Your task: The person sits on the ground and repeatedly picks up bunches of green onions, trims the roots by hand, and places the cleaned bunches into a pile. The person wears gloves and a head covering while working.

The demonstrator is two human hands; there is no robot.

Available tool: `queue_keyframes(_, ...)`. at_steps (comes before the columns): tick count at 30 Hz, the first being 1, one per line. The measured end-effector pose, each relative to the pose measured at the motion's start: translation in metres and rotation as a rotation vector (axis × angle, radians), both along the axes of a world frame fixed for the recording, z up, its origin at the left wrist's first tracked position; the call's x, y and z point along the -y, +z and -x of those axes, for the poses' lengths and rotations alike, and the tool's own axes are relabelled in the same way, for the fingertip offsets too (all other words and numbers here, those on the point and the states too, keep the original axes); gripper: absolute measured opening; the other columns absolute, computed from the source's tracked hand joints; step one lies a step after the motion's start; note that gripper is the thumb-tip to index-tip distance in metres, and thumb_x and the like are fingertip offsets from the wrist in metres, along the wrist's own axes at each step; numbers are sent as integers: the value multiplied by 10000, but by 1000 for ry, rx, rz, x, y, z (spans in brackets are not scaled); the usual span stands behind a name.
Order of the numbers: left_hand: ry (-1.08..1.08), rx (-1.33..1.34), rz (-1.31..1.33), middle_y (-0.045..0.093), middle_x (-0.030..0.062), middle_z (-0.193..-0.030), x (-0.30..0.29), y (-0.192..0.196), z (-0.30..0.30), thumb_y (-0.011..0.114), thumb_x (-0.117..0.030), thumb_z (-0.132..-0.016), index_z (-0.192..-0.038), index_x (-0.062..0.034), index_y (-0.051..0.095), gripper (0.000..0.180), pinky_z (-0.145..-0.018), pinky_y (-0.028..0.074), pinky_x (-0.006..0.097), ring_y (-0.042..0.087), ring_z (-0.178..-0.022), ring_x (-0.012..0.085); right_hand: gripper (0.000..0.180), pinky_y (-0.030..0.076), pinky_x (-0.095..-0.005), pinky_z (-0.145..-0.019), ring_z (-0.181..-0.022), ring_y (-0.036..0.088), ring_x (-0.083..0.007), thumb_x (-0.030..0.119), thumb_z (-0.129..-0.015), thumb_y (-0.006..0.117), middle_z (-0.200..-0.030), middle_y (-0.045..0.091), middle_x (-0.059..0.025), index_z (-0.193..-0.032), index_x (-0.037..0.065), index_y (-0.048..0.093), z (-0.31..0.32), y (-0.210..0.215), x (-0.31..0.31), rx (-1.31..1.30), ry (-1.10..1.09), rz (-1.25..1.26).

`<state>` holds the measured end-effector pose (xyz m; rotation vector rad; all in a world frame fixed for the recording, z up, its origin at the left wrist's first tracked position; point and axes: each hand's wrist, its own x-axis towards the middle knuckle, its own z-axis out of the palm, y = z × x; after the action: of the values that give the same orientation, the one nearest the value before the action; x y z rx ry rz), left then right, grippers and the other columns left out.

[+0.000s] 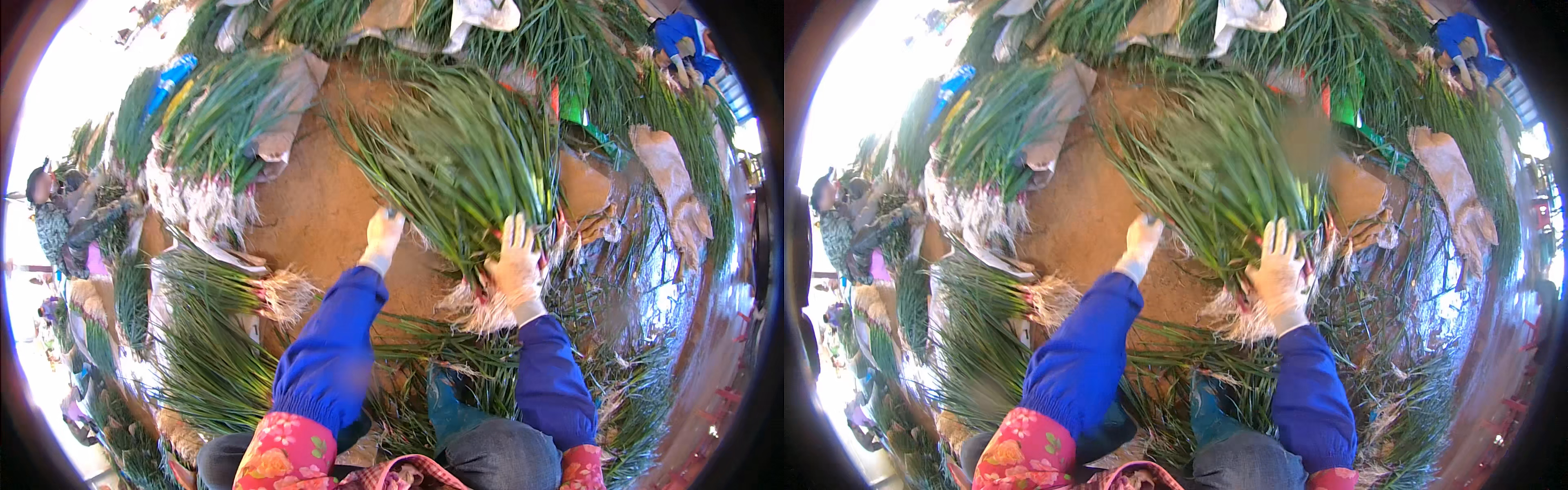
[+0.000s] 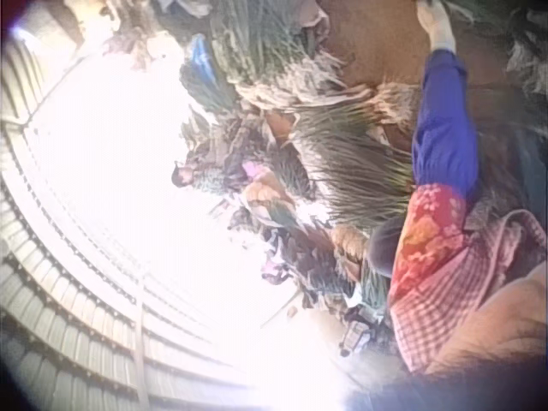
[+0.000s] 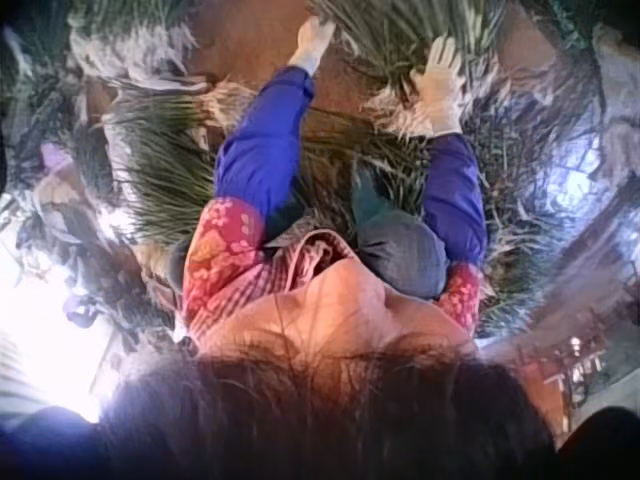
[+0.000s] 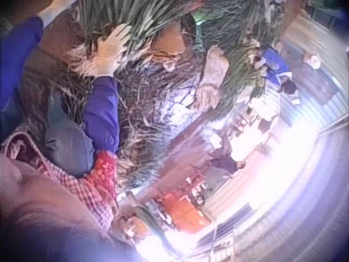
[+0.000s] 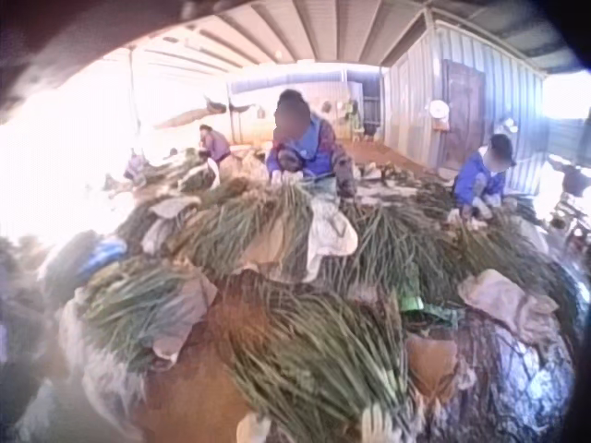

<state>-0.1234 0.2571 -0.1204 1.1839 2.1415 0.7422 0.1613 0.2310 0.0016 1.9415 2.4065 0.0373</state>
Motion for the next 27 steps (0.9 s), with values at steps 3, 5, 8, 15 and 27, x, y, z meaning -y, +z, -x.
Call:
queue_keyframes(3,-31,-113,131,703,150,-815,-40,1,-5,649,-320,-803,-930,-24,664,322,-722,535,392,686,-761,298,1057,452,-522,-937,-1307,368,-350,346,-670,778,-1541,202,-167,-1488,35,186,-25,-32,-30,4,-10,7)
queue_keyframes(5,-41,28,126,676,145,-780,-44,7,-3,698,-271,-773,-955,-3,595,340,-641,533,387,676,-665,270,1050,445,-479,-971,-1302,374,-372,351,-667,781,-1533,226,-179,-1483,30,203,-38,-42,-52,-55,-15,3)
queue_keyframes(8,172,548,51,684,131,-800,-19,27,17,652,-226,-840,-986,4,633,273,-638,545,357,687,-729,233,1108,395,-453,-1054,-1313,353,-409,319,-629,822,-1513,239,-198,-1479,10,181,-39,-28,-83,-88,-1,-14)
queue_keyframes(15,431,1541,-159,569,23,-737,147,94,-15,547,-261,-956,-1101,-35,579,271,-518,413,286,484,-576,140,665,468,-461,-915,-1126,518,-354,342,-690,754,-1230,528,-206,-1211,-8,532,15,69,-60,-104,72,-99)
queue_keyframes(27,128,1167,8,679,87,-841,235,151,-85,578,-192,-953,-995,-20,615,180,-642,524,284,653,-707,163,256,475,-420,-579,-642,623,-327,285,-922,562,-765,615,-197,-837,55,636,54,-39,125,-748,-30,128)
